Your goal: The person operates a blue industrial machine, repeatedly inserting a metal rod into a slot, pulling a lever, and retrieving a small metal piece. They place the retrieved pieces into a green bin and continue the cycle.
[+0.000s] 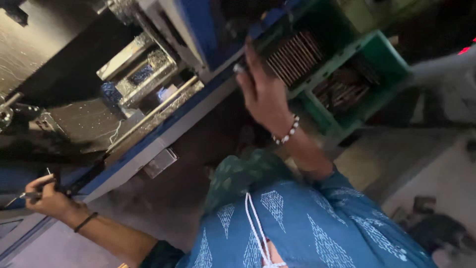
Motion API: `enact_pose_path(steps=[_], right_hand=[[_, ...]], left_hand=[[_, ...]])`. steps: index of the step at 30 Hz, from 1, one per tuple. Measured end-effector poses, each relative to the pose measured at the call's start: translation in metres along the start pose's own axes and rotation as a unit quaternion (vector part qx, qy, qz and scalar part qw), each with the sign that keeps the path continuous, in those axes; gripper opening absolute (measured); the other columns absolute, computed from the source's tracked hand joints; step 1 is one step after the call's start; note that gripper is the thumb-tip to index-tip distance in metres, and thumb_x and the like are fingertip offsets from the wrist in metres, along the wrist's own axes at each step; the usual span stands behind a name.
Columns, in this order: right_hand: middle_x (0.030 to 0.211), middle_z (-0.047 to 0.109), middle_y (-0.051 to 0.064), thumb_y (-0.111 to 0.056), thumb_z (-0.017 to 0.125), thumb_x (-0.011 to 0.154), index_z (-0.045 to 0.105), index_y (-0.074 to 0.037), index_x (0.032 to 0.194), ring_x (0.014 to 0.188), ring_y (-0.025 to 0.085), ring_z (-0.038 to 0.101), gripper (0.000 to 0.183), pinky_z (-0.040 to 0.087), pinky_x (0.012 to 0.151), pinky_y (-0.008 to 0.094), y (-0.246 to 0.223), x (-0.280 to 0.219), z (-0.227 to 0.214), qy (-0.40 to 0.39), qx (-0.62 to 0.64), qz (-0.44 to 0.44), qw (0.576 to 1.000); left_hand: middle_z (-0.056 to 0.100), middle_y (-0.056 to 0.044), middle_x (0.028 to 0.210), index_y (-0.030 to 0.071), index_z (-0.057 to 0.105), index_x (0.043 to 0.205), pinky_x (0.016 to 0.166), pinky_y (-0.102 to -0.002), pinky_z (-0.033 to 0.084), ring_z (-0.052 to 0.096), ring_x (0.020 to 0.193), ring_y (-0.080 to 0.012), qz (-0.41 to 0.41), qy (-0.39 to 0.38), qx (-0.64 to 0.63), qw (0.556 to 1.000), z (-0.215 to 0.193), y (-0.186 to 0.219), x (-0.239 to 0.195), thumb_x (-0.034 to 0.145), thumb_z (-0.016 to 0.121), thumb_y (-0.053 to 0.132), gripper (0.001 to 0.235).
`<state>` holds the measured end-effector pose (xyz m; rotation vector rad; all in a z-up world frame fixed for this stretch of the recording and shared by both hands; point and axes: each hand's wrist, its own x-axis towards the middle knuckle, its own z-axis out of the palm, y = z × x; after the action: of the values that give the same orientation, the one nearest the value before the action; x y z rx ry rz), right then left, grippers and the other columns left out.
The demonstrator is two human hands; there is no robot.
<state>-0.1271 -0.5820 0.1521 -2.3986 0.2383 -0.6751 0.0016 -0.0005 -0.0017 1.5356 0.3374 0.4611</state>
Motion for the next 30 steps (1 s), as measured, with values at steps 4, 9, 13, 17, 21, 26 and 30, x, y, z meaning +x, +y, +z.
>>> enact_pose_path(steps=[4,9,13,17,21,26,30], right_hand=[[0.115,0.074,0.023,-0.021,0.066,0.107,0.035,-0.01,0.16,0.077,0.035,0.071,0.062,0.055,0.065,0.042,-0.002,0.015,-0.011,-0.02,0.035,-0.056,0.998],[0.093,0.073,0.017,-0.026,0.068,0.104,0.034,-0.006,0.16,0.07,0.031,0.072,0.068,0.054,0.06,0.04,0.0,0.024,-0.027,-0.108,0.097,-0.016,0.989],[0.107,0.07,0.022,-0.028,0.061,0.11,0.035,-0.014,0.162,0.079,0.031,0.071,0.06,0.058,0.072,0.038,0.013,0.023,-0.036,-0.038,0.126,-0.117,0.984],[0.08,0.071,0.013,-0.031,0.064,0.106,0.043,-0.009,0.156,0.057,0.025,0.065,0.059,0.051,0.055,0.037,0.02,0.009,-0.029,-0.155,0.155,0.069,0.973],[0.063,0.064,0.016,-0.033,0.066,0.1,0.041,-0.005,0.15,0.05,0.029,0.063,0.063,0.047,0.048,0.041,0.011,-0.009,-0.008,-0.264,0.075,0.151,0.95],[0.071,0.067,0.017,-0.025,0.067,0.095,0.055,-0.008,0.136,0.065,0.035,0.067,0.046,0.052,0.059,0.047,-0.012,-0.045,0.01,-0.222,0.098,0.127,0.962],[0.093,0.07,0.021,-0.018,0.065,0.098,0.059,-0.006,0.13,0.088,0.04,0.069,0.035,0.054,0.075,0.05,-0.038,-0.081,0.031,-0.123,0.062,0.147,0.979]], left_hand=[[0.058,-0.008,0.098,0.004,0.057,0.088,0.081,-0.032,0.059,0.057,0.085,-0.0183,0.028,0.006,0.052,0.998,0.005,-0.014,0.009,0.079,0.057,-0.017,0.022],[0.064,-0.006,0.103,0.006,0.065,0.102,0.084,-0.029,0.059,0.064,0.093,-0.0171,0.022,0.002,0.021,1.0,0.037,-0.033,-0.001,0.083,0.063,-0.014,0.027],[0.064,-0.005,0.099,0.008,0.065,0.105,0.073,-0.025,0.049,0.06,0.086,-0.0141,0.007,-0.076,0.005,0.997,0.1,-0.023,-0.049,0.094,0.062,-0.008,0.02],[0.062,-0.003,0.089,0.012,0.063,0.107,0.049,-0.023,0.038,0.051,0.061,-0.0096,-0.116,-0.054,-0.062,0.99,0.18,0.005,-0.087,0.091,0.058,0.003,0.019],[0.064,-0.003,0.105,0.016,0.042,0.126,0.053,-0.022,0.044,0.055,0.067,-0.0084,-0.127,-0.098,-0.109,0.981,0.242,0.018,-0.14,0.107,0.063,0.016,0.028],[0.057,-0.017,0.106,0.007,0.042,0.136,0.064,-0.034,0.047,0.057,0.08,-0.0204,-0.173,-0.253,-0.067,0.95,0.306,0.036,-0.163,0.112,0.057,0.022,0.031],[0.049,-0.005,0.142,0.022,0.028,0.145,0.087,-0.04,0.059,0.067,0.117,-0.0237,-0.187,-0.345,-0.195,0.899,0.3,0.055,-0.185,0.104,0.052,0.025,0.048]])
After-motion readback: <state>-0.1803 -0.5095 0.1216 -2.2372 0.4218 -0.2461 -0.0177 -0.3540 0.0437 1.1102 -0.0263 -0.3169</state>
